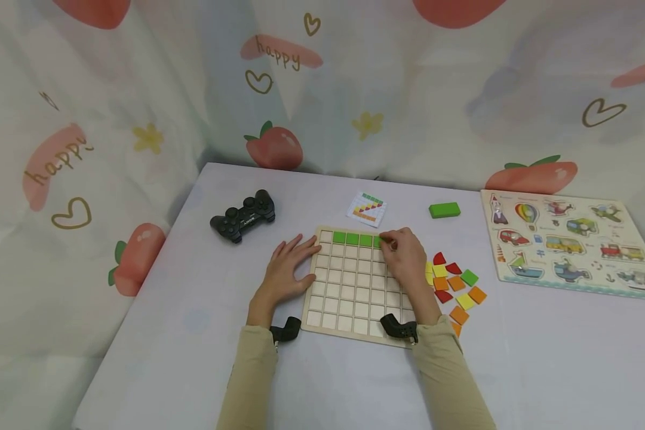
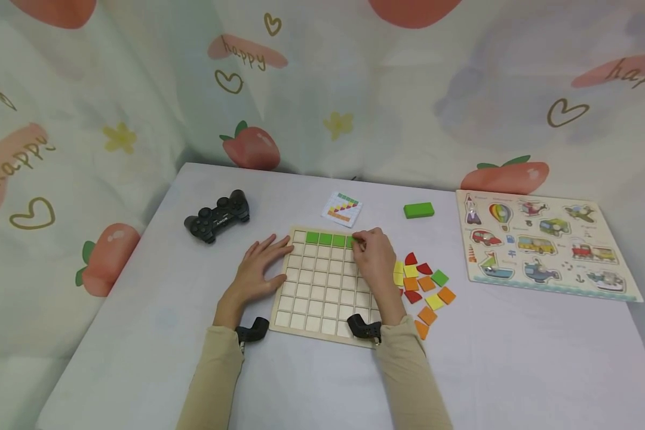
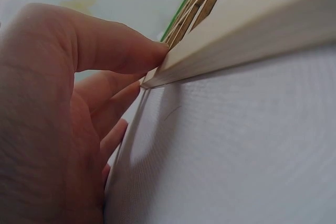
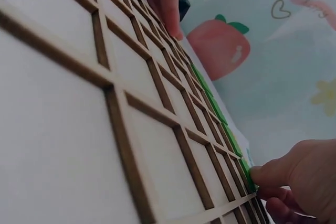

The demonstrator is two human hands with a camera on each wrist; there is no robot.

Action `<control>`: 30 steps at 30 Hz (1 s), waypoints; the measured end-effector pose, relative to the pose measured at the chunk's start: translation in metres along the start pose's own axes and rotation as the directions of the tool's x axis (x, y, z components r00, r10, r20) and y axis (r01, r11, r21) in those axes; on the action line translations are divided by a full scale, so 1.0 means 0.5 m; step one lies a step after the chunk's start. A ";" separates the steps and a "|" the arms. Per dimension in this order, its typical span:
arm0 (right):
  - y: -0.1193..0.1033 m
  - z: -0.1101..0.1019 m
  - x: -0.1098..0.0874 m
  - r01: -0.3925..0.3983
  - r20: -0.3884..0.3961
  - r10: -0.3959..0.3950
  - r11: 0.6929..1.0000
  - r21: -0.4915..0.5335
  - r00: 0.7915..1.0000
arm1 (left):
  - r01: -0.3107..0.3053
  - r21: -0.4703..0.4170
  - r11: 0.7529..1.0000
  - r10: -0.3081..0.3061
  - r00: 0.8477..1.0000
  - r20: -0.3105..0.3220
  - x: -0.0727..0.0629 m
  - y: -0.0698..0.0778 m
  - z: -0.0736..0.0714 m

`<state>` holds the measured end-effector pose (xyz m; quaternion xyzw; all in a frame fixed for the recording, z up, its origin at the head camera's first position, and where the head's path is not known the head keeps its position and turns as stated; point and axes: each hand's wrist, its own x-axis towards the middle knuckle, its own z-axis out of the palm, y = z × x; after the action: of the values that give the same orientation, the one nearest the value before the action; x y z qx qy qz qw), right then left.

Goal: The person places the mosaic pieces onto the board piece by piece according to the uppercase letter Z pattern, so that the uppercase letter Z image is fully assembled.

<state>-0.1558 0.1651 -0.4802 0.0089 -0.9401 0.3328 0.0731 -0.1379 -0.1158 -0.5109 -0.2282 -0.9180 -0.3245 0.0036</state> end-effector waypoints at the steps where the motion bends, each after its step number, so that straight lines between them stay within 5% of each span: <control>1: 0.000 0.001 0.000 0.003 -0.004 -0.003 1.000 0.002 1.000 | 0.000 -0.002 1.000 0.000 1.000 -0.001 0.000 0.000 0.000; 7: 0.009 -0.025 0.001 -0.005 -0.006 0.005 0.999 0.032 1.000 | -0.008 0.002 1.000 0.008 1.000 -0.001 0.002 0.001 -0.001; 14: 0.062 -0.164 -0.012 -0.168 0.087 0.167 0.986 0.013 0.982 | -0.002 -0.001 1.000 0.002 1.000 0.005 0.001 0.001 -0.003; 17: 0.102 -0.229 -0.029 -0.242 0.187 0.241 0.970 -0.015 0.952 | 0.000 0.003 1.000 0.000 1.000 0.008 0.000 0.002 -0.005; 22: 0.161 -0.295 -0.055 -0.328 0.370 0.333 0.941 -0.078 0.867 | 0.006 0.001 1.000 -0.006 1.000 0.004 -0.003 0.006 -0.007; 30: 0.188 -0.305 -0.064 -0.428 0.444 0.424 0.899 -0.096 0.789 | 0.004 0.003 1.000 -0.004 1.000 -0.004 -0.002 0.010 -0.004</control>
<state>-0.1101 0.3328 -0.4262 -0.1252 -0.9067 0.3336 -0.2254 -0.1350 -0.1140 -0.5065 -0.2257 -0.9190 -0.3233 0.0052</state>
